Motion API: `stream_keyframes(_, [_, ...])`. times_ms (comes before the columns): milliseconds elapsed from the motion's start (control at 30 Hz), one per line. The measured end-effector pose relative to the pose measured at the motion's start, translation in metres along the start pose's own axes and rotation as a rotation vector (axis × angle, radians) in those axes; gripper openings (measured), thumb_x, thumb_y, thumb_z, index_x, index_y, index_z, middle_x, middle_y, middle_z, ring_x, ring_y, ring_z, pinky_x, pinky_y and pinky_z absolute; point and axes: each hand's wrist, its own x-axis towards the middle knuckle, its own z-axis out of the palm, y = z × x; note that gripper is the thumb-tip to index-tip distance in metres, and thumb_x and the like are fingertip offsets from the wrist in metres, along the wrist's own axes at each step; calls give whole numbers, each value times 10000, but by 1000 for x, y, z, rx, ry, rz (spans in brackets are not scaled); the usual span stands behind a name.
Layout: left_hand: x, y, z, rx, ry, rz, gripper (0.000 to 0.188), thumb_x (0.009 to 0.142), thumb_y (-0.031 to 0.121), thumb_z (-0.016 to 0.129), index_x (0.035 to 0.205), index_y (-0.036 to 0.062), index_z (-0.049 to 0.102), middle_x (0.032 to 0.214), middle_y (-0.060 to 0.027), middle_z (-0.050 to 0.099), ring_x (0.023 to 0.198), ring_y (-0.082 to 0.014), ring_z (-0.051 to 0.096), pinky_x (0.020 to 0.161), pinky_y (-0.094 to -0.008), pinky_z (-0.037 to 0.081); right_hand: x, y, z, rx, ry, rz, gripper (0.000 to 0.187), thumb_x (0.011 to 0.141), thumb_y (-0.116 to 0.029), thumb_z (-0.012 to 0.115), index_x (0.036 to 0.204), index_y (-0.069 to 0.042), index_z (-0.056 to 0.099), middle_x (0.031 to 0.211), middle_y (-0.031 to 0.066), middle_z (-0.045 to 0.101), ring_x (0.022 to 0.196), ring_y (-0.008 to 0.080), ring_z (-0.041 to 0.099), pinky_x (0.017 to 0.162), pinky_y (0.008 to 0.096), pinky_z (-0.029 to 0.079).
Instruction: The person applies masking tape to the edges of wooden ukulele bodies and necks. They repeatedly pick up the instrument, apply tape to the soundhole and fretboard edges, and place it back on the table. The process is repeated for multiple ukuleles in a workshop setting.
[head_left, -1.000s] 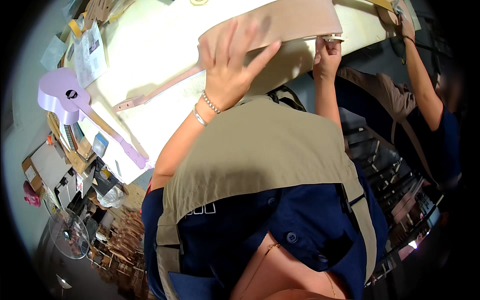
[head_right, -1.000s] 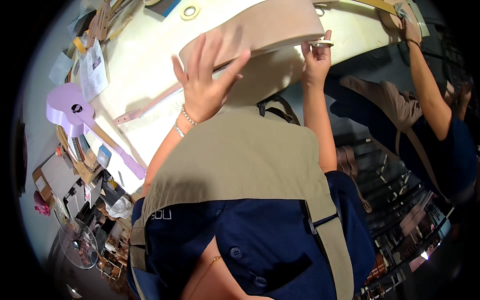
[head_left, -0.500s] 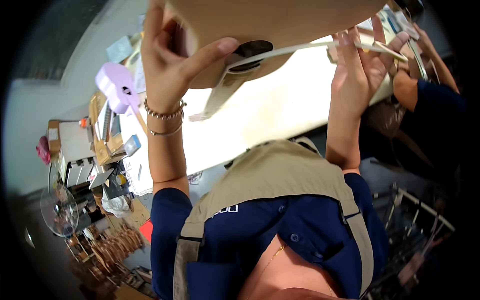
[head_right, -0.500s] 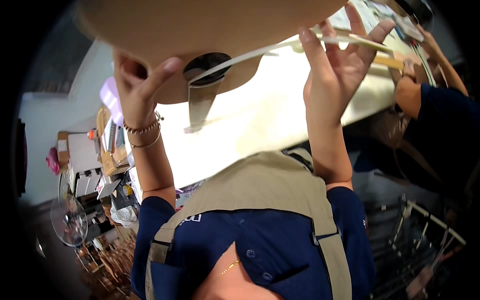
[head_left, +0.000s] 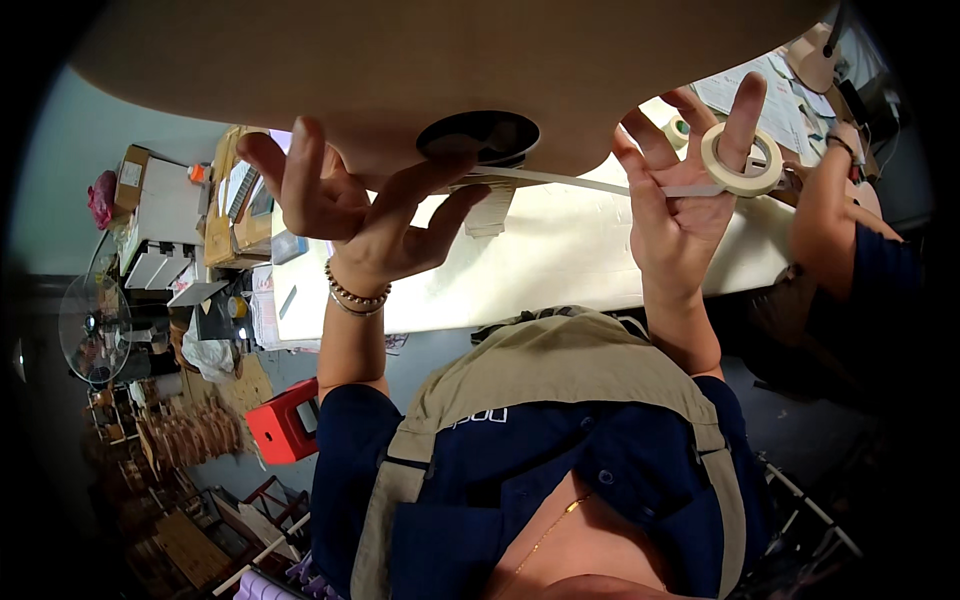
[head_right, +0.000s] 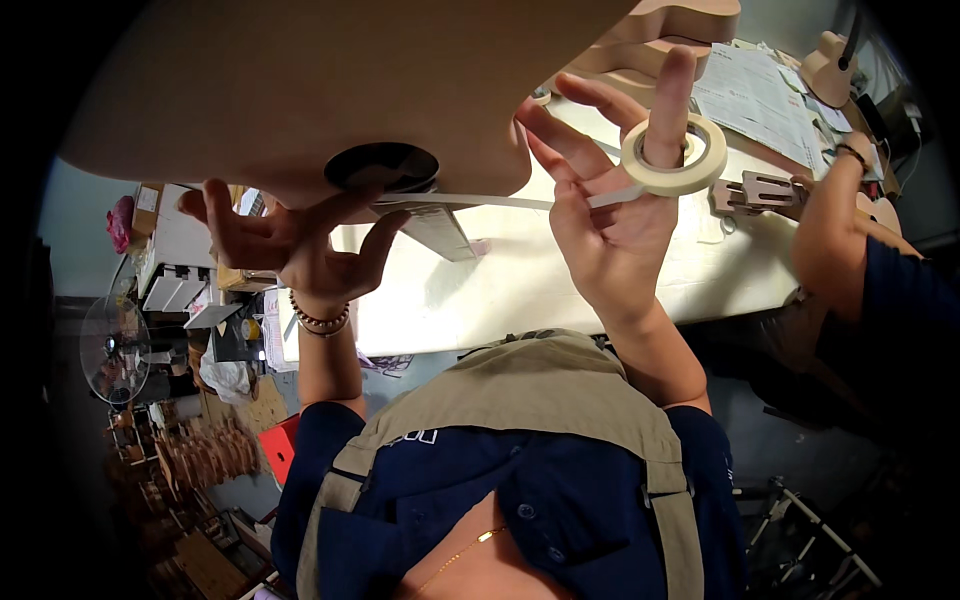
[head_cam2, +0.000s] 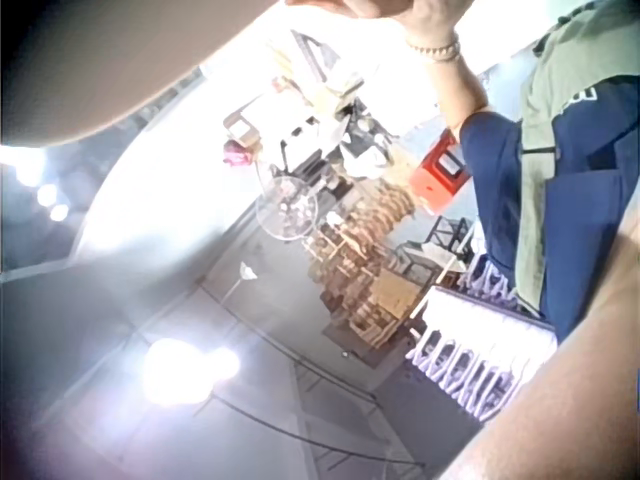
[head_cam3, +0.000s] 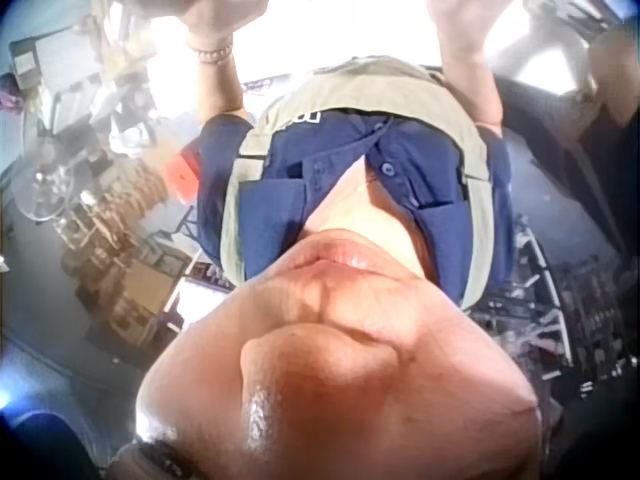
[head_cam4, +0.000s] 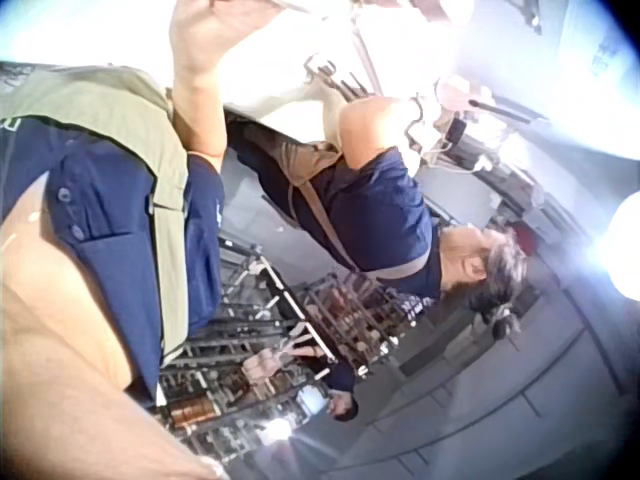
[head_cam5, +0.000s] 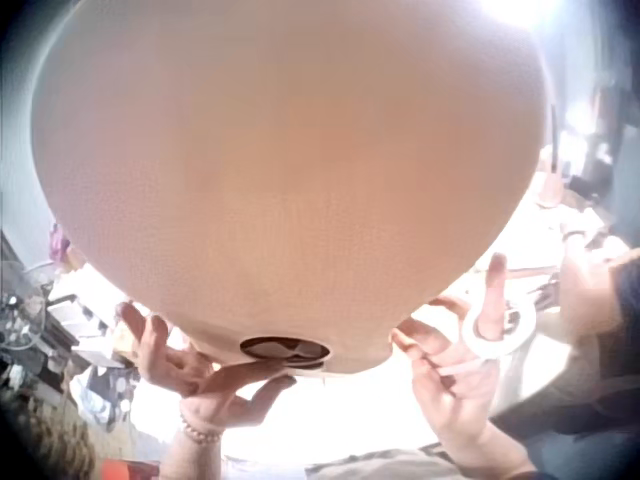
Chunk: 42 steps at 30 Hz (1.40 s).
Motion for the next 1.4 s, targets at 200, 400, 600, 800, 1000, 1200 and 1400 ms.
stream_keyframes(200, [-1,-4,-5,87,-72,74,219,636,373,794,841,339,725,1352,-107,352,1337,-349,247,1138,-527,71,1,-5,-1,13,0,38,891,836,146,392,1462,-231,-118,1322,203,343,1149,289,537,960,459,446])
stream_keyframes(400, [-3,-6,-3,50,-94,101,236,630,342,798,853,334,722,1334,-81,390,1334,-401,225,1118,-526,180,0,-5,-3,-21,5,17,887,839,141,390,1457,-211,-140,1308,206,353,1133,279,549,955,448,457])
stream_keyframes(600, [-9,-3,2,-63,-137,220,206,695,215,763,892,245,708,1098,36,613,1254,-275,429,927,-587,374,2,-7,-5,-97,6,-7,904,796,157,400,1467,-180,-104,1288,203,363,1121,308,542,914,458,472])
stream_keyframes(800, [-1,16,-11,-46,-355,59,271,750,94,712,987,216,667,909,71,682,1072,-129,559,988,-470,324,17,-23,-10,-460,-21,-121,917,773,154,454,1466,-143,-68,1226,244,405,1008,329,599,784,400,567])
stream_keyframes(1000, [5,29,-9,41,-417,10,275,748,134,663,1018,154,706,844,52,648,966,-120,560,964,-541,269,28,-26,-12,-426,86,-152,915,750,118,566,1459,-69,18,1168,274,468,950,287,625,714,361,600])
stream_keyframes(1200, [8,31,-10,28,-429,-5,295,700,95,680,985,148,728,849,49,622,961,-128,548,928,-515,298,27,-24,-15,-401,61,-172,914,727,129,574,1442,0,20,1164,265,484,1031,265,578,704,349,604])
stream_keyframes(1400, [11,31,-11,69,-446,25,280,681,68,725,945,164,742,832,54,612,967,-139,532,868,-439,365,30,-22,-12,-387,60,-185,916,721,132,570,1447,-10,31,1169,270,485,948,246,613,686,335,603])
